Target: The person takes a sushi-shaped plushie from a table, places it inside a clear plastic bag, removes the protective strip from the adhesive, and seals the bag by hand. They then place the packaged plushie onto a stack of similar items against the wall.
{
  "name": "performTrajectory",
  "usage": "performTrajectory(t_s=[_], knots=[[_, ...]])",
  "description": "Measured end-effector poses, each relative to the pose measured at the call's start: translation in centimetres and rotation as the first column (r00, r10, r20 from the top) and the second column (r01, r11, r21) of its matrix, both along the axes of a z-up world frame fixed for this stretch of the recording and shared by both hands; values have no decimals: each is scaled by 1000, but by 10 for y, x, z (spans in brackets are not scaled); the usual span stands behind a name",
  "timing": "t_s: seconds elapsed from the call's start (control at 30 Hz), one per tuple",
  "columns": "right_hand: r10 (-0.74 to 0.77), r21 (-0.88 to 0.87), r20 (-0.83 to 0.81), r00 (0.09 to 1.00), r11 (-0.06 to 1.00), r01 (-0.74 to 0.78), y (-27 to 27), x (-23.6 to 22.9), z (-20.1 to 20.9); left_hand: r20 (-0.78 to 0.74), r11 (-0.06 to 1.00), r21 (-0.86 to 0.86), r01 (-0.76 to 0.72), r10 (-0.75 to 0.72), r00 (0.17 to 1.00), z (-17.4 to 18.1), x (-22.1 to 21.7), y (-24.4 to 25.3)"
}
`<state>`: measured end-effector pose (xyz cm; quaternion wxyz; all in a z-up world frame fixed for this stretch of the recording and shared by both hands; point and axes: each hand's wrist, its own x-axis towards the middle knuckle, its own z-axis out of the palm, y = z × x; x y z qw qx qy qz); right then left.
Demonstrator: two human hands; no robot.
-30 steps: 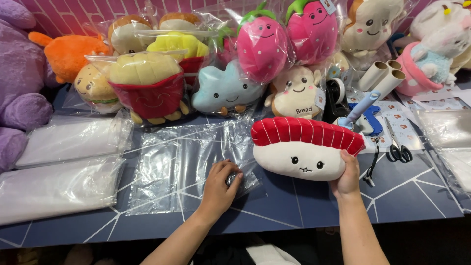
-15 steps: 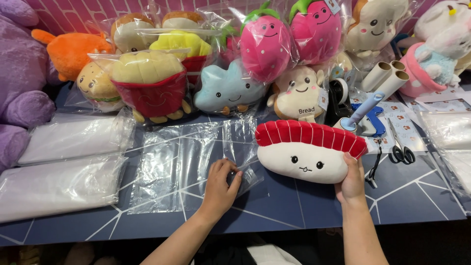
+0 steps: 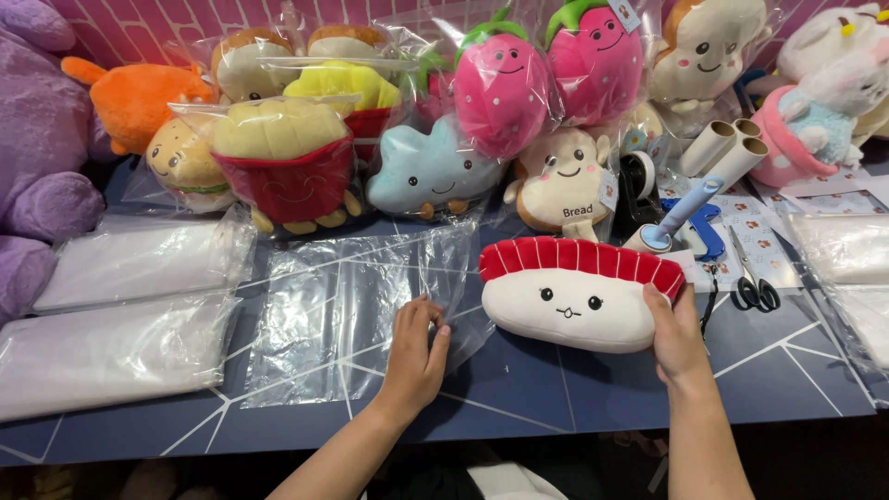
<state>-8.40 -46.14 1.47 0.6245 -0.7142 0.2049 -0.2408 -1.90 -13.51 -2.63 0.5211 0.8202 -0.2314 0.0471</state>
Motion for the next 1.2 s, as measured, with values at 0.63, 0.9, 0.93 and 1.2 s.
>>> performTrajectory(t_s=[0.63,0.9,0.93,1.2], knots=[[150,226,-246,958,970,-93,11,39,48,129,966,111,233,-246,961,30,-13,1],[261,164,-211,942,959,-229,-12,39,14,-48,903,327,279,-278,959,55,42,1],[262,163,-208,942,959,-231,-14,40,7,-45,903,328,277,-278,960,57,52,1],[299,209,-197,934,943,-258,-25,45,-7,-194,703,669,240,-146,970,123,84,-8]])
